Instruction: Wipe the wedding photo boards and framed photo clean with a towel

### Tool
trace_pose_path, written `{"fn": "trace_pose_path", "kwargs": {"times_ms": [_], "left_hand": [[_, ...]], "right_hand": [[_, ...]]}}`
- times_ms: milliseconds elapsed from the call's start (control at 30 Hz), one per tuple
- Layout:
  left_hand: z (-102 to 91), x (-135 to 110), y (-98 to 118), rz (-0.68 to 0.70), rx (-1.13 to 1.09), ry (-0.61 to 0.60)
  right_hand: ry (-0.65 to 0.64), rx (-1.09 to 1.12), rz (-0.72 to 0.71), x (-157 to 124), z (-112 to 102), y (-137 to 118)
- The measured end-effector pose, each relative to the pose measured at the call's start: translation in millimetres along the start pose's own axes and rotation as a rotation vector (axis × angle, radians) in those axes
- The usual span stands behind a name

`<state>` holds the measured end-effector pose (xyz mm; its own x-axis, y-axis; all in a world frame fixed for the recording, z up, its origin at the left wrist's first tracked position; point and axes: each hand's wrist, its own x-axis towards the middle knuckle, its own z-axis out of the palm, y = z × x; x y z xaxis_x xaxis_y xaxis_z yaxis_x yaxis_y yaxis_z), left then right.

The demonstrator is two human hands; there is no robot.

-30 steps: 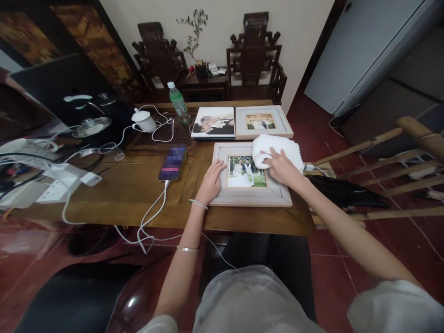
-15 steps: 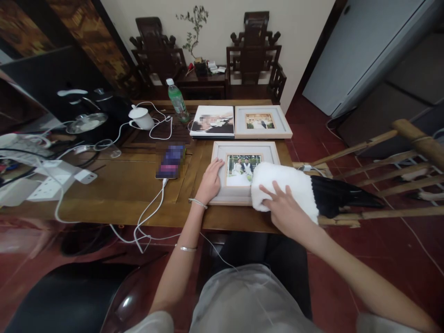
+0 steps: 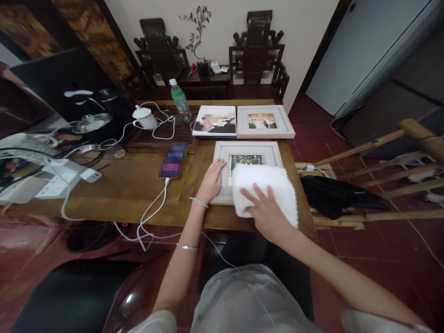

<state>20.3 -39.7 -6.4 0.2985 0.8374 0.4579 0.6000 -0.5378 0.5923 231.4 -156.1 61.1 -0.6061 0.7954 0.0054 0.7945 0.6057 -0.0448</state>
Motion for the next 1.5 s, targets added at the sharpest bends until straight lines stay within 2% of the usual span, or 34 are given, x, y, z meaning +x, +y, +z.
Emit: {"fn": "trace_pose_path", "kwargs": {"times_ms": [133, 200, 267, 433, 533, 633, 767, 867, 933, 1067, 1200, 1267, 1367, 1500], "left_hand": [[3.3, -1.1, 0.6, -0.002, 0.048, -0.003], [4.9, -1.7, 0.6, -0.006, 0.059, -0.018], [5.6, -2.1, 0.8, -0.009, 0.059, -0.033], [4.6, -1.6, 2.2, -0.032, 0.059, -0.051], [4.2, -1.0, 1.4, -0.035, 0.049, -0.053], [3.9, -0.2, -0.4, -0.012, 0.035, -0.027], [2.3, 0.7, 0.2, 0.021, 0.028, -0.01], [0.6, 1.4, 2.0, 0.017, 0.018, -0.003], [-0.3, 1.7, 2.1, 0.01, 0.003, -0.003], [-0.8, 1.2, -0.8, 0.023, -0.029, -0.011], [0.1, -0.1, -2.5, 0.018, -0.057, 0.01], [0.5, -0.7, -1.4, 0.012, -0.054, 0.03], [0.4, -1.5, 0.8, 0.009, -0.05, 0.04], [-0.4, -2.5, 1.6, 0.028, -0.047, 0.038]], "right_hand": [[0.032, -0.065, 0.112, -45.9, -8.6, 38.1], [0.05, -0.074, 0.136, -53.1, -9.4, 53.7], [0.059, -0.062, 0.161, -46.3, -7.9, 68.4], [0.059, -0.051, 0.232, 11.3, -6.9, 107.4], [0.076, -0.045, 0.264, 52.2, -13.5, 119.0], [0.152, -0.044, 0.244, 90.7, -18.3, 107.9], [0.237, -0.079, 0.113, 139.7, -10.5, 73.4], [0.219, -0.1, 0.053, 166.4, -0.2, 59.0], [0.182, -0.112, 0.066, 173.3, 3.4, 61.3], [0.16, -0.138, 0.155, 157.4, -1.4, 92.4], [0.126, -0.172, 0.258, 117.2, -12.5, 134.6], [0.094, -0.215, 0.288, 93.6, -15.4, 143.0], [0.015, -0.279, 0.28, 55.0, -16.2, 125.8], [-0.112, -0.235, 0.225, 1.8, -24.9, 69.1]]}}
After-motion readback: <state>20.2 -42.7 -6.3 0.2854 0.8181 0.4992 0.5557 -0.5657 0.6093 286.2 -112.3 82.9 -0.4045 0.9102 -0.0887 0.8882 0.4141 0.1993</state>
